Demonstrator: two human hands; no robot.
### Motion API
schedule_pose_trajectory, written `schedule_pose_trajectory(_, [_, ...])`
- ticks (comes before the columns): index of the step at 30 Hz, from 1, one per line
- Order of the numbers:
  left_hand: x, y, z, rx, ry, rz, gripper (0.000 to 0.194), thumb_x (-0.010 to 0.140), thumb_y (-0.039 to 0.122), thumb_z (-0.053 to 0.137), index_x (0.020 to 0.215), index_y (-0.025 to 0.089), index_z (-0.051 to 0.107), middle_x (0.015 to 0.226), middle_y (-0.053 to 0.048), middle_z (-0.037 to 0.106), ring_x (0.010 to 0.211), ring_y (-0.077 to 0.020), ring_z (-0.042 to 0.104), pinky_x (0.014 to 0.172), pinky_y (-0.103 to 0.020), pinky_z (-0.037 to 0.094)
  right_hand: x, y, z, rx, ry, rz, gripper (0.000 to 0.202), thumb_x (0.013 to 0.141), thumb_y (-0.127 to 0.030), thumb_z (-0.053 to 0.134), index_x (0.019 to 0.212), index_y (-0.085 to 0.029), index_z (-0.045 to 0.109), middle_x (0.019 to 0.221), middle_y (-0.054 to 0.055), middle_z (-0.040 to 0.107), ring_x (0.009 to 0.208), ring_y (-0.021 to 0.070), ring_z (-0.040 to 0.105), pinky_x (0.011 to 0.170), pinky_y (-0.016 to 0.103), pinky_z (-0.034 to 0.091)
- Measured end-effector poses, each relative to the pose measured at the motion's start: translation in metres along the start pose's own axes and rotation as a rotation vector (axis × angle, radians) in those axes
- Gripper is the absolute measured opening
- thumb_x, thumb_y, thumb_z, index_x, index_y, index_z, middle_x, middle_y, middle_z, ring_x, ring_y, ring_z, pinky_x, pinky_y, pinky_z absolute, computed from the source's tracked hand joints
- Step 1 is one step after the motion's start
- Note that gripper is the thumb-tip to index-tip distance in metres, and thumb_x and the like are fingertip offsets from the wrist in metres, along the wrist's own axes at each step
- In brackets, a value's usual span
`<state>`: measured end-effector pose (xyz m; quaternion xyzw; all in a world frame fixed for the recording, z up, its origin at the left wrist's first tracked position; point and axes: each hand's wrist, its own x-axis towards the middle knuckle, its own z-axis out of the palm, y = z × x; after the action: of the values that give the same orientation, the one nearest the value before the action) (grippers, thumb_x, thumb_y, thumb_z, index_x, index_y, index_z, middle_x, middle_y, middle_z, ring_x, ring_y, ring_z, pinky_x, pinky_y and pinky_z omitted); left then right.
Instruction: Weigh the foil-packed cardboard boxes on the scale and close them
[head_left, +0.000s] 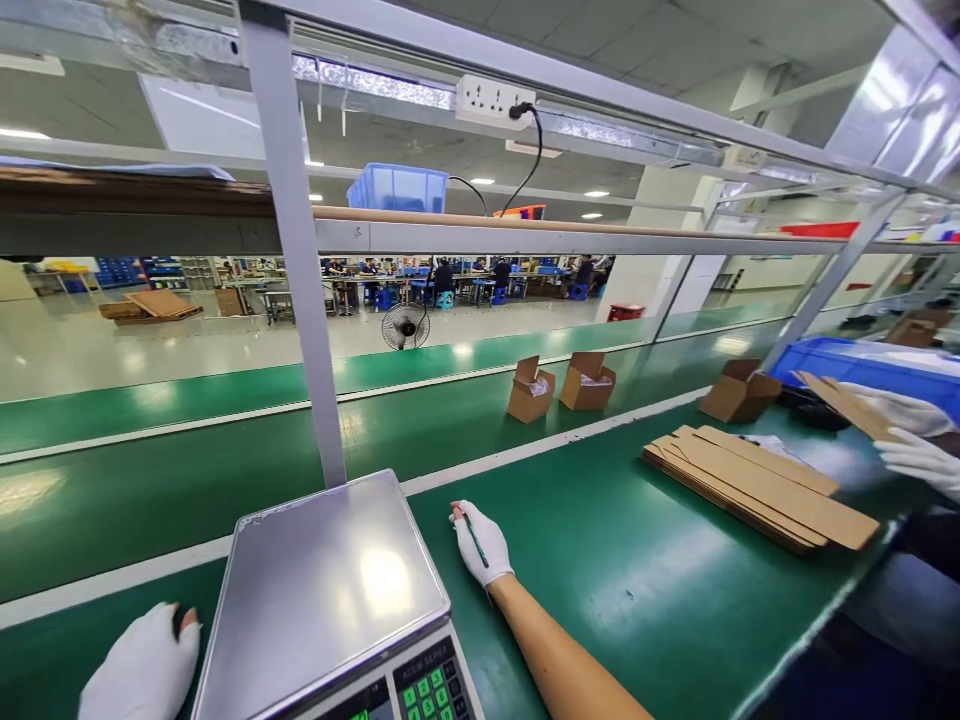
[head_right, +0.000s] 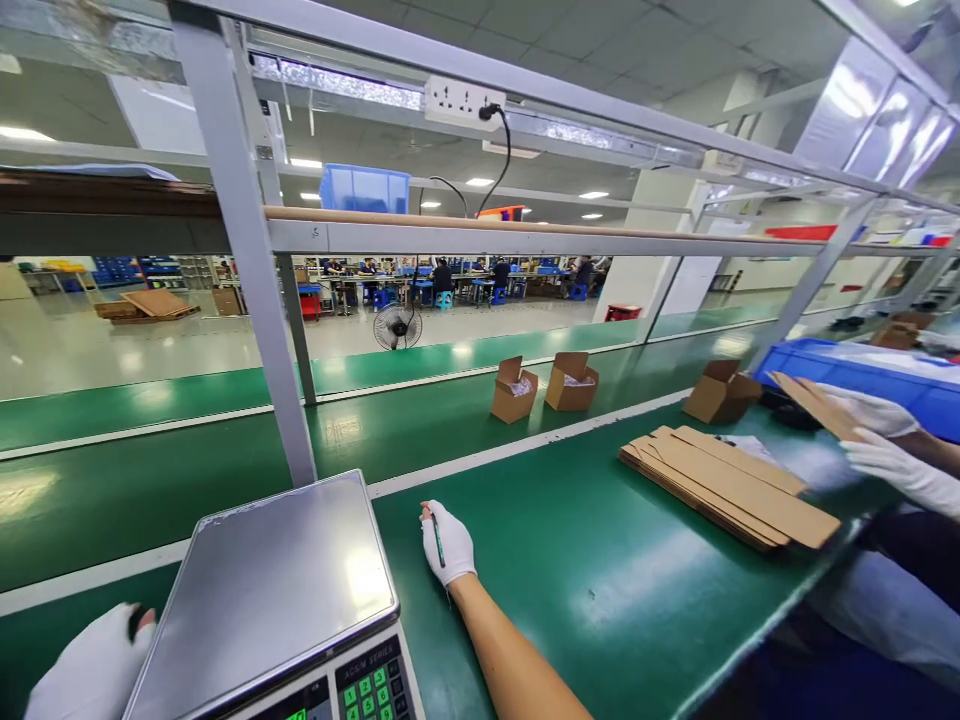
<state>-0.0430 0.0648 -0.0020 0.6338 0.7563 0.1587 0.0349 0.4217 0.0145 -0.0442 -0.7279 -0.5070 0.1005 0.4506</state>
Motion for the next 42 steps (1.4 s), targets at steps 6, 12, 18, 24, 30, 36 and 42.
schedule_pose_trajectory(6, [0.001, 0.013, 0.009, 0.007, -0.085, 0.015, 0.05, 0.088, 0.046, 0.035, 0.115, 0.014, 0.062, 0.125, -0.016, 0.062, 0.113, -0.0323, 0.059, 0.093, -0.042, 0.047, 0.0, 0.002, 0.0, 0.004, -0.002, -0.011, 0.039, 0.095, -0.045, 0.033, 0.104, -0.024, 0.064, 0.094, 0.004, 0.073, 0.089, 0.0209, 0.069, 0.081, 0.031, 0.051])
schedule_pose_trajectory(12, [0.0, 0.006, 0.012, 0.015, -0.075, 0.043, 0.045, 0.091, 0.044, 0.031, 0.106, 0.018, 0.064, 0.119, -0.014, 0.065, 0.109, -0.0315, 0.06, 0.088, -0.041, 0.048, 0.002, 0.002, 0.001, -0.078, -0.03, -0.009, 0.04, 0.093, -0.046, 0.033, 0.105, -0.023, 0.064, 0.095, 0.005, 0.072, 0.088, 0.0233, 0.068, 0.081, 0.035, 0.051])
schedule_pose_trajectory(18, [-0.003, 0.008, 0.011, 0.041, -0.059, 0.039, 0.044, 0.092, 0.042, 0.031, 0.11, 0.017, 0.062, 0.12, -0.013, 0.065, 0.111, -0.03, 0.06, 0.088, -0.039, 0.047, 0.004, 0.004, 0.001, -0.113, -0.042, -0.019, 0.04, 0.093, -0.044, 0.034, 0.107, -0.023, 0.064, 0.096, 0.005, 0.072, 0.088, 0.0236, 0.068, 0.081, 0.035, 0.051])
schedule_pose_trajectory(24, [-0.006, 0.011, 0.005, 0.041, -0.062, 0.042, 0.041, 0.092, 0.041, 0.032, 0.104, 0.018, 0.063, 0.115, -0.013, 0.066, 0.107, -0.0304, 0.061, 0.083, -0.039, 0.046, 0.004, -0.002, 0.0, -0.142, -0.053, -0.012, 0.038, 0.093, -0.042, 0.034, 0.107, -0.023, 0.064, 0.093, 0.005, 0.072, 0.086, 0.023, 0.068, 0.079, 0.034, 0.05])
schedule_pose_trajectory(30, [-0.008, 0.013, -0.001, 0.058, -0.062, 0.057, 0.042, 0.09, 0.044, 0.033, 0.101, 0.019, 0.065, 0.111, -0.014, 0.067, 0.104, -0.0318, 0.061, 0.079, -0.039, 0.046, 0.002, -0.011, -0.002, -0.154, -0.045, -0.003, 0.032, 0.093, -0.038, 0.039, 0.105, -0.024, 0.065, 0.093, 0.005, 0.072, 0.086, 0.0228, 0.068, 0.078, 0.032, 0.049])
schedule_pose_trajectory(36, [-0.005, 0.016, -0.006, 0.079, -0.122, 0.042, 0.048, 0.09, 0.048, 0.031, 0.107, 0.019, 0.064, 0.115, -0.015, 0.065, 0.106, -0.034, 0.06, 0.079, -0.042, 0.046, 0.0, -0.014, -0.001, -0.113, -0.019, 0.005, 0.032, 0.097, -0.038, 0.038, 0.108, -0.024, 0.065, 0.094, 0.004, 0.072, 0.09, 0.0215, 0.067, 0.08, 0.03, 0.048])
schedule_pose_trajectory(42, [-0.005, 0.015, -0.006, 0.07, -0.142, 0.08, 0.046, 0.089, 0.047, 0.033, 0.107, 0.019, 0.065, 0.114, -0.015, 0.065, 0.102, -0.034, 0.061, 0.077, -0.041, 0.046, -0.006, -0.011, 0.0, -0.03, 0.02, 0.031, 0.032, 0.098, -0.036, 0.037, 0.11, -0.023, 0.063, 0.093, 0.003, 0.073, 0.09, 0.0204, 0.068, 0.084, 0.03, 0.049])
